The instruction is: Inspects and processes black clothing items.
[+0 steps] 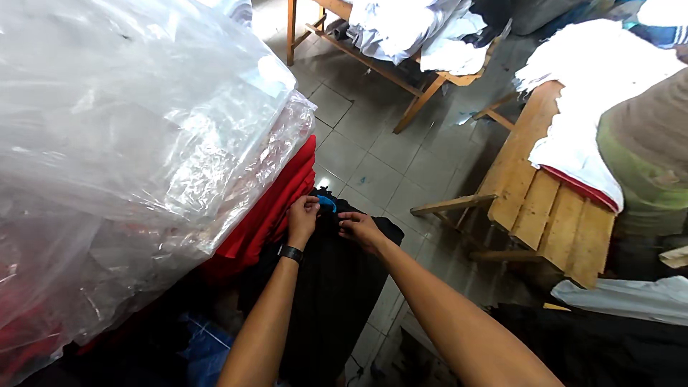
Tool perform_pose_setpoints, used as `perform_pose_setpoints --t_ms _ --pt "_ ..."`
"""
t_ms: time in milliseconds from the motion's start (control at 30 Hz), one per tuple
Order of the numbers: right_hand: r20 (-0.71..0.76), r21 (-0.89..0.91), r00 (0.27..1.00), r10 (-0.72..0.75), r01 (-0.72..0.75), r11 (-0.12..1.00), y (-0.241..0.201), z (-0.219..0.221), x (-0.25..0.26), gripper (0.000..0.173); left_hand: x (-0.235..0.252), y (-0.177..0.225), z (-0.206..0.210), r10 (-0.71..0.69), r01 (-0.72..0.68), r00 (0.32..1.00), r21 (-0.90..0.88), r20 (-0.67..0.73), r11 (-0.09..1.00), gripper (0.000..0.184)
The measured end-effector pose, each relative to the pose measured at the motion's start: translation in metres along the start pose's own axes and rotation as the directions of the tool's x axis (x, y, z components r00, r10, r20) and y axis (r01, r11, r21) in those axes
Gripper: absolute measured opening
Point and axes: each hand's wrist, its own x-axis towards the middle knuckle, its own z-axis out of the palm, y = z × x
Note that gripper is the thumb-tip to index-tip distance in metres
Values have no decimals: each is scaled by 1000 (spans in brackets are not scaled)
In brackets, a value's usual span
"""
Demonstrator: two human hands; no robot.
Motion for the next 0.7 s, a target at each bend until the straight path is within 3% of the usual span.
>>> perform_pose_setpoints --t_ms 200,400,533,700 --pt "21 -36 999 41 -41 999 -4 1 1 29 0 0 1 63 -63 998 17 4 998 19" --pt "84 134 996 15 -27 991 4 -6 7 43 -1 -2 -1 124 -126 992 50 39 991 21" --pt "65 189 997 -46 33 981 9 -9 12 39 -3 2 0 226 -222 974 217 5 951 21" --pt "20 387 1000 -23 14 922 0 -9 1 34 -3 5 7 287 -281 958 190 -7 941 25"
